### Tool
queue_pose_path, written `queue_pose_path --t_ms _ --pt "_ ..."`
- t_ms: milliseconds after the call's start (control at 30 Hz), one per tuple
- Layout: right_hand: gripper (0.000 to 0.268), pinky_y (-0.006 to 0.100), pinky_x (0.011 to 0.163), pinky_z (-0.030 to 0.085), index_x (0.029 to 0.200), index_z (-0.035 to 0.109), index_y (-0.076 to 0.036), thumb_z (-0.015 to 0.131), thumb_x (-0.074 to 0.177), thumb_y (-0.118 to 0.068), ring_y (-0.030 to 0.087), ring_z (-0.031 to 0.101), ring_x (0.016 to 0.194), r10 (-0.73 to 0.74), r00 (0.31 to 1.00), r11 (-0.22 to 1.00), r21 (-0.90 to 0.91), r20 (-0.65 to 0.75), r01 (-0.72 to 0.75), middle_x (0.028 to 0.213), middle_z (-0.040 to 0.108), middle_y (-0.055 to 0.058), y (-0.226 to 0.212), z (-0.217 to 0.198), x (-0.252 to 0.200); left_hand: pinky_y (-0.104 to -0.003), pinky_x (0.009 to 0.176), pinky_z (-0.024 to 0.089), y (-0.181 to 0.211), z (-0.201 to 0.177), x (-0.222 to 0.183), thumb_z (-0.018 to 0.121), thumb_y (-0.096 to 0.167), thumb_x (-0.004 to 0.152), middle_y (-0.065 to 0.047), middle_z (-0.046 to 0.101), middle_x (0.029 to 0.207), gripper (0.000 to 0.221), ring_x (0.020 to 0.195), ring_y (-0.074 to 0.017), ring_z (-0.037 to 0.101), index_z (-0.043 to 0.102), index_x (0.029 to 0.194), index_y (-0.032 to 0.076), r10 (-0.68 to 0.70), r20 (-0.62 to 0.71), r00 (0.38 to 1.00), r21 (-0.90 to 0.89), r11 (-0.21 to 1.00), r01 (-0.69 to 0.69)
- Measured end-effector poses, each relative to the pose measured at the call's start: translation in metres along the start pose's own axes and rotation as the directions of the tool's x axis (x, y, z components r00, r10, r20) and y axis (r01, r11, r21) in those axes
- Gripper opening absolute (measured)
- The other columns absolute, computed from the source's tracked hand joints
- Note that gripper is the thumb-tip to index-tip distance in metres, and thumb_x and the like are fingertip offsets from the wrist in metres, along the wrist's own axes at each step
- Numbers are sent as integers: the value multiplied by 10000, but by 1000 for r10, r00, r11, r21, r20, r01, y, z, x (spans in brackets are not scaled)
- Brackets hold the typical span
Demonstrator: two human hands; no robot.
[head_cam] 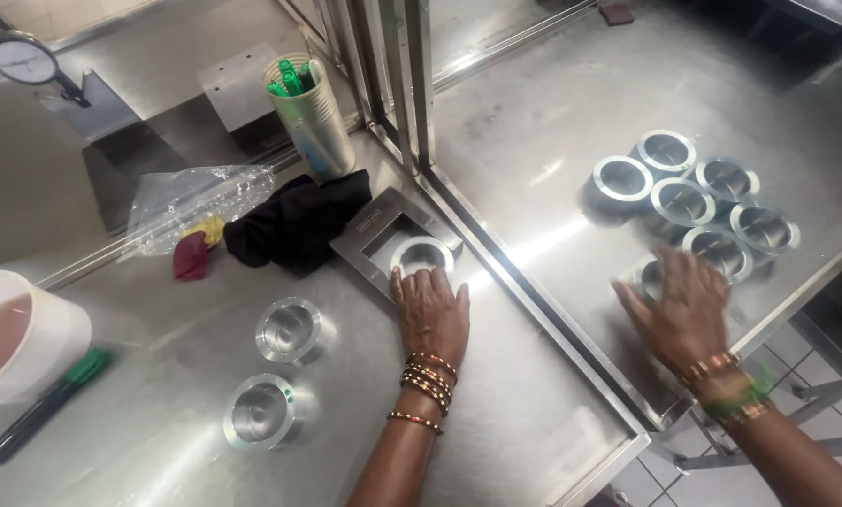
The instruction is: Inspecting metal rings by marking them with a pen, cleaning them, and checking them against a gauge block.
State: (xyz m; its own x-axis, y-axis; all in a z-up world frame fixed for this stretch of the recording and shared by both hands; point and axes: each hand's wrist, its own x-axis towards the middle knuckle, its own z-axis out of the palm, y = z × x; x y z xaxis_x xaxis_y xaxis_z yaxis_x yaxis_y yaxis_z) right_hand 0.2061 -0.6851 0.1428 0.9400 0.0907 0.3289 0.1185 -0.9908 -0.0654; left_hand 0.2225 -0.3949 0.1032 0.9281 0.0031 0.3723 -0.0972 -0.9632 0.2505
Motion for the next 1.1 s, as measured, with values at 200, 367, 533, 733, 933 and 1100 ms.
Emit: queue_pose_path --t_ms 200,367,533,733,933,1100 --pt "328 431 885 562 1050 733 -83 710 909 -378 231 687 948 224 947 941 201 230 -271 1058 728 82 28 7 -23 -564 1219 206 0 -22 -68 659 354 959 -152 696 1051 300 1070 -278 633 666 1000 58 125 120 985 -99 989 -113" --pt "209 305 755 627 969 754 -125 680 877 -296 134 728 837 -115 949 738 665 293 -116 978 770 38 -44 -6 5 -621 1177 177 -27 -67 -127 651 349 912 -161 711 1003 313 1041 -293 641 698 969 45 88 128 988 -155 986 -68" --pt "177 266 729 583 787 647 -107 655 943 -189 146 652 877 -708 703 551 570 -67 610 1170 707 78 -132 26 44 -648 1147 187 -74 -102 -153 702 433 822 -152 724 945 381 966 -320 681 738 919 66 -199 165 966 -37 978 208" --pt "114 295 777 547 967 638 -75 571 1028 -143 187 572 771 -658 729 730 397 190 556 911 615 74 -183 88 75 -561 1217 272 -77 -130 -149 745 421 793 -77 718 767 366 817 -226 714 730 980 106 -444 84 892 -176 874 452" --pt "270 362 947 522 1146 625 -69 565 883 -69 272 613 1103 -496 868 714 550 -39 433 1219 620 146 -154 43 76 -512 1168 300 -37 -88 -29 696 342 905 -162 703 1108 403 1127 -292 623 668 1137 13 -76 -44 996 -224 972 64" --pt "450 508 1015 464 1261 598 -4 694 912 -270 369 601 1137 -160 977 984 55 -143 169 1220 631 219 8 82 111 -546 1179 224 -9 -19 -1 704 425 823 -218 652 1214 619 1233 -362 562 608 1206 -52 42 -1 999 -44 998 -42"
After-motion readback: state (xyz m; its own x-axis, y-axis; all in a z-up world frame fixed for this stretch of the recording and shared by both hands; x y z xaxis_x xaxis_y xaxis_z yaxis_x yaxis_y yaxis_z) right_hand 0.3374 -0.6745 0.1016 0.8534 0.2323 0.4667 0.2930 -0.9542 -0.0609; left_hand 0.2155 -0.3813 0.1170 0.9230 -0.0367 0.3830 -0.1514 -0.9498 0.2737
